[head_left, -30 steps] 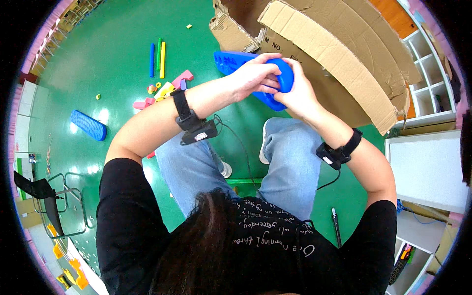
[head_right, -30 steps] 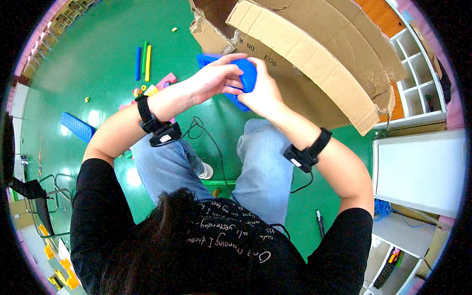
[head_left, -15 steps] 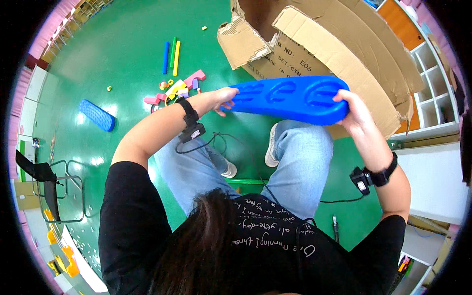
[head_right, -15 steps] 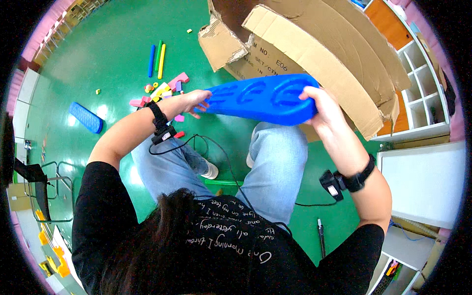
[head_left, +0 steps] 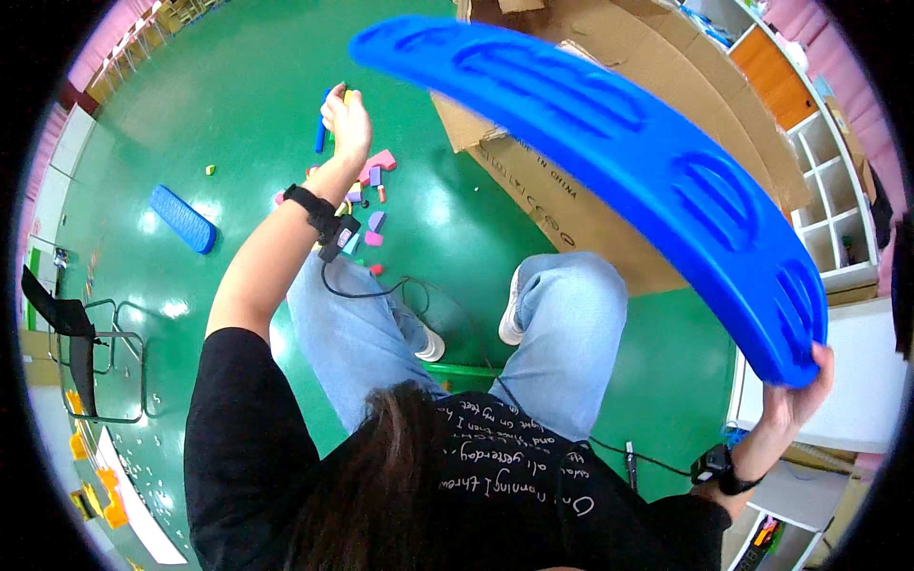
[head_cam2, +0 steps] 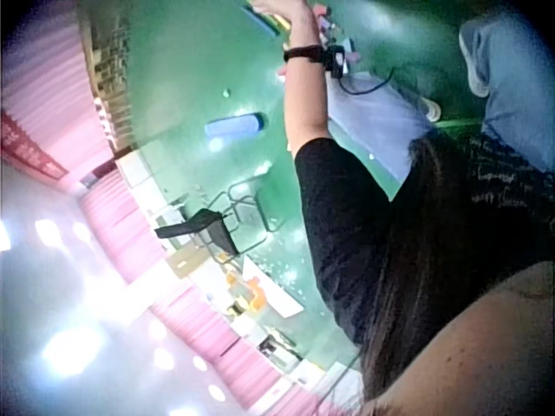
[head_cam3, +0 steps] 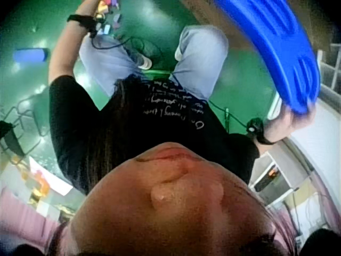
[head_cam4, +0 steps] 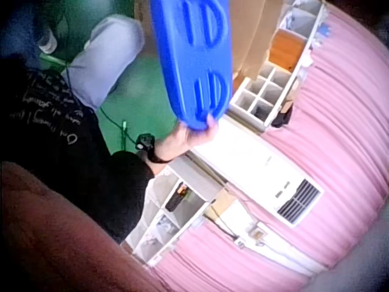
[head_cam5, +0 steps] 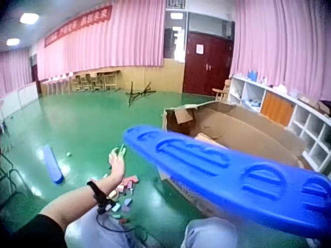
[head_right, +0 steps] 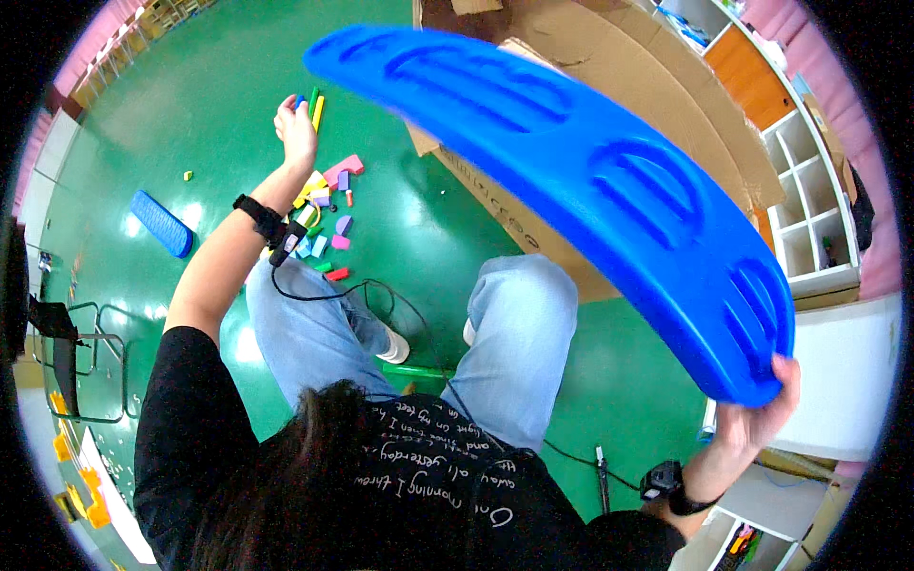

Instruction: The person picks up various colorful plastic and foam toys from the floor and places them one by one into a large cardboard box while sitting on the floor.

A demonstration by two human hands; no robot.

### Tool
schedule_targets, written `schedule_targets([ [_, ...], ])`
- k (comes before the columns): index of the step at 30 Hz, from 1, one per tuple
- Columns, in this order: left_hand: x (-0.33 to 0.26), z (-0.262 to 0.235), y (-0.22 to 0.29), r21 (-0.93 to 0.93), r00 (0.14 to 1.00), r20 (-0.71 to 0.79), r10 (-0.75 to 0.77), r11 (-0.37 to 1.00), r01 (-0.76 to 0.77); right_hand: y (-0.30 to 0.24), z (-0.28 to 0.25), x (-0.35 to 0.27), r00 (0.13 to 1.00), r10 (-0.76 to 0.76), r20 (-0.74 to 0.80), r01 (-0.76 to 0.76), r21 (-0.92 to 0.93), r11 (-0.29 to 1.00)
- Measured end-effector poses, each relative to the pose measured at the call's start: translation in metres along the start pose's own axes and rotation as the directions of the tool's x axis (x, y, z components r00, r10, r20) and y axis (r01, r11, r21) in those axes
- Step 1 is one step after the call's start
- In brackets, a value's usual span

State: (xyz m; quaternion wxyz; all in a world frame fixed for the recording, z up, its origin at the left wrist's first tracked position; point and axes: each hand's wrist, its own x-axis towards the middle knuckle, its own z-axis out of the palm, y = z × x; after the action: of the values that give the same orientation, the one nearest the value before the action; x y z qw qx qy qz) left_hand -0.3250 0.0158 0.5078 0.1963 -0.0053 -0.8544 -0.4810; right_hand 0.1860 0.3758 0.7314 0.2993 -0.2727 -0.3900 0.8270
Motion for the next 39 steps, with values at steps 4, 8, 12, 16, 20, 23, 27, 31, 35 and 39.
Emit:
schedule_targets([
  [4,0.006,-0.009,-0.013,-0.049,0.979,0.113,-0.171,0.983,0.177,-0.025,-0.047,-0.023,0.981,-0.169,-0.092,0.176,0.069,0.982],
  [8,-0.008,0.004,-0.025,0.083,0.957,0.281,0.077,0.991,-0.104,-0.056,-0.089,-0.012,0.955,-0.286,-0.083,0.29,0.04,0.956],
  [12,-0.053,0.044,0.029,-0.24,0.588,0.717,0.374,0.925,-0.295,-0.07,-0.049,0.002,0.938,-0.317,-0.139,0.312,-0.052,0.949],
  [16,-0.096,0.056,0.11,-0.42,0.298,0.592,0.749,0.602,-0.679,-0.067,-0.005,0.039,0.971,-0.216,-0.105,0.188,-0.23,0.955],
  [20,-0.117,0.058,0.171,-0.331,0.306,0.387,0.87,0.441,-0.834,-0.042,0.002,0.081,0.987,-0.163,-0.004,0.15,-0.38,0.913],
  [23,-0.126,0.08,0.197,-0.405,0.199,0.277,0.94,0.302,-0.863,-0.025,0.01,0.096,0.995,-0.096,-0.034,0.078,-0.352,0.933],
  [27,-0.126,0.105,0.201,-0.329,0.213,0.467,0.858,0.392,-0.859,-0.015,0.024,0.13,0.999,0.017,0.031,-0.006,-0.323,0.946],
  [31,-0.152,0.089,0.199,-0.24,0.27,0.485,0.832,0.423,-0.874,0.014,0.024,0.154,0.996,0.055,-0.066,-0.074,-0.318,0.945],
  [35,-0.17,0.075,0.202,-0.168,0.344,0.345,0.873,0.418,-0.893,0.022,0.037,0.189,0.988,0.147,-0.043,-0.153,-0.276,0.949],
  [39,-0.173,0.066,0.202,-0.162,0.336,0.314,0.888,0.399,-0.903,0.04,0.056,0.218,0.973,0.229,0.004,-0.216,-0.311,0.925],
])
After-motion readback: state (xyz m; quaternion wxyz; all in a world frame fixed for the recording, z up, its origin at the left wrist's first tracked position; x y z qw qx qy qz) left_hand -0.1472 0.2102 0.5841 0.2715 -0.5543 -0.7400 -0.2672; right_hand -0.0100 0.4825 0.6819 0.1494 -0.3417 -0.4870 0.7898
